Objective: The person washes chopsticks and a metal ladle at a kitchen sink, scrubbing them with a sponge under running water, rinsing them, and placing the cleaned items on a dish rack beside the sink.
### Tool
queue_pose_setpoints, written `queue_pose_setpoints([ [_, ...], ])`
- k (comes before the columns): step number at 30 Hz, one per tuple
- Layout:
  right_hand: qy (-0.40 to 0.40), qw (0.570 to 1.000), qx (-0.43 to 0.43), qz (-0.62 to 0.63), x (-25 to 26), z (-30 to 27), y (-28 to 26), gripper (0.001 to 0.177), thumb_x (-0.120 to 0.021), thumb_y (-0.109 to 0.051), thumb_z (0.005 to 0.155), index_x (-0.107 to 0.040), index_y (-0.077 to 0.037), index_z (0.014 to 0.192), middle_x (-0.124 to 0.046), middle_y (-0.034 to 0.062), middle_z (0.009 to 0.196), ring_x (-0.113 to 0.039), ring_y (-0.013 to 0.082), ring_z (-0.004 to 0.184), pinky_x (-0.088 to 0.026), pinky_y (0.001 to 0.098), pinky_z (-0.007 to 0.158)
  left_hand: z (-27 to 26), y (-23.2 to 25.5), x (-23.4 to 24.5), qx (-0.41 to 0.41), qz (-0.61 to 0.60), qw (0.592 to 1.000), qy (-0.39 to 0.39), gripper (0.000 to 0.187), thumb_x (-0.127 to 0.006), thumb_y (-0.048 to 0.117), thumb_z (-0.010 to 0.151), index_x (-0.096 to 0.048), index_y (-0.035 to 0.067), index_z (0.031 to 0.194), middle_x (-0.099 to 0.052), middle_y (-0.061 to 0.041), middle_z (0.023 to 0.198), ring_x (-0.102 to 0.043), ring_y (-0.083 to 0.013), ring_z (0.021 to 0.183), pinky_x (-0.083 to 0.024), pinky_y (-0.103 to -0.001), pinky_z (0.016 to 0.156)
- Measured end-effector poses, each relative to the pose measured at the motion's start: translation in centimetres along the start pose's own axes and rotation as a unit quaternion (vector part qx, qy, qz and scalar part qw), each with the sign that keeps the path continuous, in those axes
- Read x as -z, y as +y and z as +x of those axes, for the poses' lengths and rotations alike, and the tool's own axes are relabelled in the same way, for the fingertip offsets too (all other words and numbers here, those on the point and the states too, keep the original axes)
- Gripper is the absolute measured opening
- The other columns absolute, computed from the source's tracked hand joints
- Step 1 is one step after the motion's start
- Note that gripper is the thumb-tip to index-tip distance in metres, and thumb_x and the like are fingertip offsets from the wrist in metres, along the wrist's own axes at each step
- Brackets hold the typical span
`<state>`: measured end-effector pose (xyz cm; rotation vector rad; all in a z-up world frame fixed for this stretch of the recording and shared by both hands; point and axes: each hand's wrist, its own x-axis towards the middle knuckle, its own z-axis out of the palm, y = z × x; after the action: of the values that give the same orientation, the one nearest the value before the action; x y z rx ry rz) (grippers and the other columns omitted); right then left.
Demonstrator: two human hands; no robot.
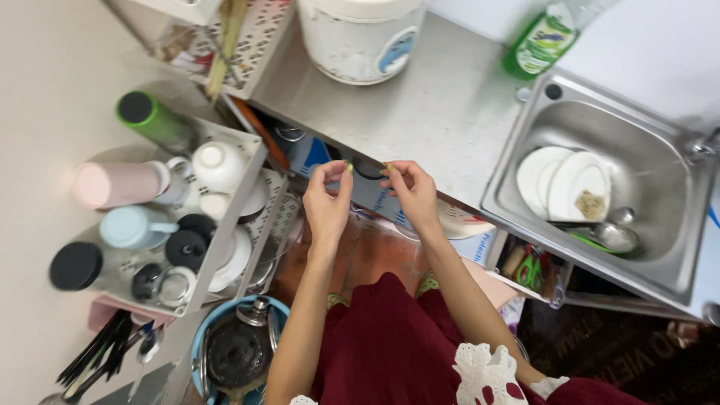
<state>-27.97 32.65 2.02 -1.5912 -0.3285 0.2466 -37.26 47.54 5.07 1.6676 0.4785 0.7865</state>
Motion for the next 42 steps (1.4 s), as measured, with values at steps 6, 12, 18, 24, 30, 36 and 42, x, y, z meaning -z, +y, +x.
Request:
queue_pose_setpoints([
  [6, 0.103, 0.995, -0.004, 0.000, 14.2, 0.3, 0.5, 0.024, -0.061, -0.020, 0.104, -0.068, -0.002, 0.117, -0.076, 0.0071, 0.104, -0.074, 0.0124, 0.087, -0.058, 0.0251, 0.070, -2.7, 3.2, -13.8, 0.007, -0.031, 0.992, -0.118, 0.021, -0.071, 0.016, 0.095, -0.070, 0.003, 0.111, -0.078, -0.007, 0.103, -0.074, -0.0130, 0.094, -0.056, -0.027, 0.069],
  [12, 0.207, 0.978, 0.001, -0.031, 28.6, -0.8, 2.1, 0.022, -0.063, -0.019, 0.103, -0.067, -0.001, 0.116, -0.075, 0.0072, 0.105, -0.074, 0.0123, 0.088, -0.059, 0.0250, 0.071, -7.3, 5.2, -26.2, -0.032, -0.045, 0.971, -0.232, 0.014, -0.070, 0.016, 0.095, -0.072, 0.005, 0.105, -0.076, -0.008, 0.101, -0.075, -0.0163, 0.090, -0.058, -0.029, 0.071],
  [18, 0.302, 0.865, 0.017, -0.401, 41.8, -1.8, 4.3, 0.023, -0.075, -0.013, 0.093, -0.071, -0.007, 0.115, -0.071, 0.0142, 0.109, -0.073, 0.0293, 0.097, -0.058, 0.0401, 0.085, -10.8, 4.1, -37.9, -0.086, 0.086, 0.901, -0.417, 0.012, -0.076, 0.016, 0.086, -0.075, 0.006, 0.092, -0.076, -0.010, 0.092, -0.074, -0.0249, 0.082, -0.056, -0.040, 0.073],
  [24, 0.152, 0.837, -0.174, -0.496, 48.0, -0.2, 7.0, 0.056, -0.087, -0.026, 0.072, -0.065, -0.011, 0.121, -0.056, 0.0195, 0.124, -0.062, 0.0374, 0.109, -0.053, 0.0484, 0.088, -13.2, 1.0, -47.7, -0.084, 0.388, 0.725, -0.562, 0.037, -0.088, 0.033, 0.077, -0.076, 0.003, 0.094, -0.075, -0.017, 0.097, -0.071, -0.0340, 0.094, -0.056, -0.045, 0.082],
  [30, 0.080, 0.864, -0.178, -0.465, 50.2, 0.3, 9.8, 0.047, -0.080, -0.012, 0.069, -0.067, -0.009, 0.114, -0.058, 0.0187, 0.120, -0.064, 0.0377, 0.106, -0.054, 0.0452, 0.091, -14.7, -2.4, -50.9, -0.061, 0.439, 0.662, -0.604, 0.045, -0.091, 0.035, 0.071, -0.076, 0.004, 0.101, -0.076, -0.016, 0.102, -0.073, -0.0329, 0.098, -0.058, -0.044, 0.083],
  [36, 0.187, 0.895, -0.078, -0.398, 52.0, 0.0, 11.0, 0.032, -0.085, -0.019, 0.070, -0.072, -0.004, 0.095, -0.067, 0.0180, 0.099, -0.068, 0.0348, 0.090, -0.056, 0.0429, 0.083, -14.1, -4.4, -51.2, -0.045, 0.436, 0.665, -0.604, 0.046, -0.094, 0.034, 0.066, -0.077, 0.004, 0.097, -0.076, -0.018, 0.099, -0.072, -0.0353, 0.096, -0.058, -0.044, 0.083],
  [42, 0.313, 0.906, -0.079, -0.274, 54.5, -2.2, 10.1, 0.033, -0.077, -0.017, 0.078, -0.068, -0.003, 0.107, -0.071, 0.0067, 0.089, -0.066, 0.0198, 0.072, -0.055, 0.0320, 0.069, -12.0, -4.9, -51.6, -0.039, 0.392, 0.636, -0.664, 0.034, -0.091, 0.028, 0.066, -0.082, 0.006, 0.091, -0.076, -0.016, 0.090, -0.074, -0.0333, 0.089, -0.058, -0.041, 0.081],
])
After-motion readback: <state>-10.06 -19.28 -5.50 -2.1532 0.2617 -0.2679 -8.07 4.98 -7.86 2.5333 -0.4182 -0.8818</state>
